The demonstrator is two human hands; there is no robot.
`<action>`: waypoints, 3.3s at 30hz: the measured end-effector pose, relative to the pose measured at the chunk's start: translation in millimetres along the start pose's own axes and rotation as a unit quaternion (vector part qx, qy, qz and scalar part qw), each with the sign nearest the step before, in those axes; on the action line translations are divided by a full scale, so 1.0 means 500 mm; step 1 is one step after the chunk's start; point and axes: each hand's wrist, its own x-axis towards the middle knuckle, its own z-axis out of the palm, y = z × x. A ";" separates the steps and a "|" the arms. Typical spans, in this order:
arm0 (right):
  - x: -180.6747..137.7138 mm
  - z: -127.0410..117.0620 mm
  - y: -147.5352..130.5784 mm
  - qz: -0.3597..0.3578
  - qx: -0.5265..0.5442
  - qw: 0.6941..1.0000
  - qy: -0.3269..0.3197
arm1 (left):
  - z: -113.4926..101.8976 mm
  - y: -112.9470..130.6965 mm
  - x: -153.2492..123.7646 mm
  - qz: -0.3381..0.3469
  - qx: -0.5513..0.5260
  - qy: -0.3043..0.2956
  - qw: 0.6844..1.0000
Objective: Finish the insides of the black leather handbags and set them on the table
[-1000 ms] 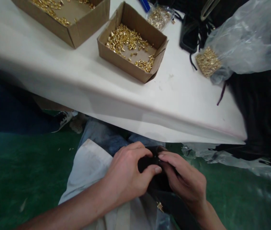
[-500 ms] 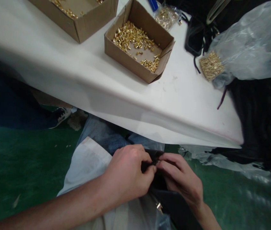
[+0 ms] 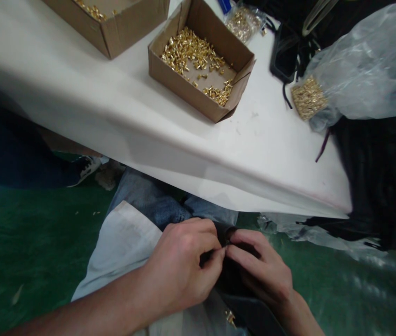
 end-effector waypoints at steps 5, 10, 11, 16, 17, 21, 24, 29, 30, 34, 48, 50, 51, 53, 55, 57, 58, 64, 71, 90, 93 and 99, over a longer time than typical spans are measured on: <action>0.005 -0.006 -0.002 -0.039 -0.036 0.998 0.040 | -0.007 0.004 -0.013 -0.008 0.003 -0.036 0.999; 0.010 -0.004 0.006 -0.035 -0.044 0.997 0.054 | -0.008 0.003 -0.022 0.005 -0.024 -0.031 0.999; 0.010 -0.004 0.008 -0.026 -0.042 0.998 0.038 | -0.010 0.004 -0.022 0.008 -0.025 -0.028 0.999; -0.004 -0.009 0.016 0.050 -0.042 0.998 0.027 | -0.025 -0.007 -0.029 0.020 -0.060 -0.036 0.997; -0.007 -0.012 0.016 0.056 -0.047 0.997 0.032 | -0.028 -0.013 -0.032 0.022 -0.071 -0.040 0.996; -0.003 -0.029 0.008 0.044 -0.043 0.998 0.014 | -0.034 -0.045 -0.045 0.011 -0.085 -0.031 0.996; 0.006 -0.036 -0.001 0.037 -0.029 0.999 -0.010 | -0.026 -0.048 -0.050 -0.014 -0.074 -0.011 0.997; -0.004 -0.024 -0.013 0.053 -0.009 0.998 0.014 | 0.006 0.001 -0.039 -0.084 -0.040 0.074 0.993; -0.008 -0.021 -0.016 0.060 -0.006 0.998 0.021 | 0.011 0.010 -0.034 -0.101 -0.035 0.091 0.990; -0.013 -0.018 -0.019 0.075 -0.022 0.997 0.029 | 0.023 0.017 -0.021 -0.133 -0.081 0.108 0.982; 0.029 -0.010 0.008 -0.106 -0.078 0.991 0.008 | -0.024 0.009 0.005 -0.143 0.083 -0.010 0.986; 0.024 -0.003 0.002 -0.084 -0.087 0.992 0.025 | -0.027 0.012 0.007 -0.138 0.083 -0.010 0.987; 0.020 0.001 0.002 -0.073 -0.091 0.993 0.034 | -0.027 0.014 0.007 -0.143 0.078 -0.008 0.987; 0.007 0.009 0.004 -0.056 -0.093 0.993 0.049 | -0.026 0.017 0.008 -0.157 0.069 -0.008 0.985; -0.006 0.016 0.008 -0.047 -0.092 0.993 0.056 | -0.024 0.020 0.011 -0.167 0.070 -0.013 0.983; -0.014 0.021 0.008 -0.042 -0.090 0.993 0.063 | -0.022 0.022 0.014 -0.170 0.086 -0.023 0.981; -0.014 0.022 0.005 -0.039 -0.088 0.993 0.066 | -0.021 0.023 0.016 -0.171 0.097 -0.029 0.980; 0.009 0.020 -0.032 0.020 -0.056 0.995 0.077 | -0.026 0.016 0.016 -0.144 0.111 -0.038 0.983; -0.022 0.003 -0.045 0.062 -0.050 0.996 0.038 | -0.032 0.016 0.008 0.043 0.099 -0.049 0.993; -0.079 -0.031 -0.034 0.073 0.090 0.990 -0.083 | 0.015 0.015 0.035 -0.069 0.052 -0.029 0.996; -0.059 -0.016 -0.040 0.011 0.060 0.998 -0.035 | 0.023 0.018 0.030 -0.068 0.041 -0.028 0.996; -0.030 0.001 -0.053 -0.009 0.085 0.996 0.032 | 0.019 0.020 0.028 -0.066 0.014 -0.023 0.997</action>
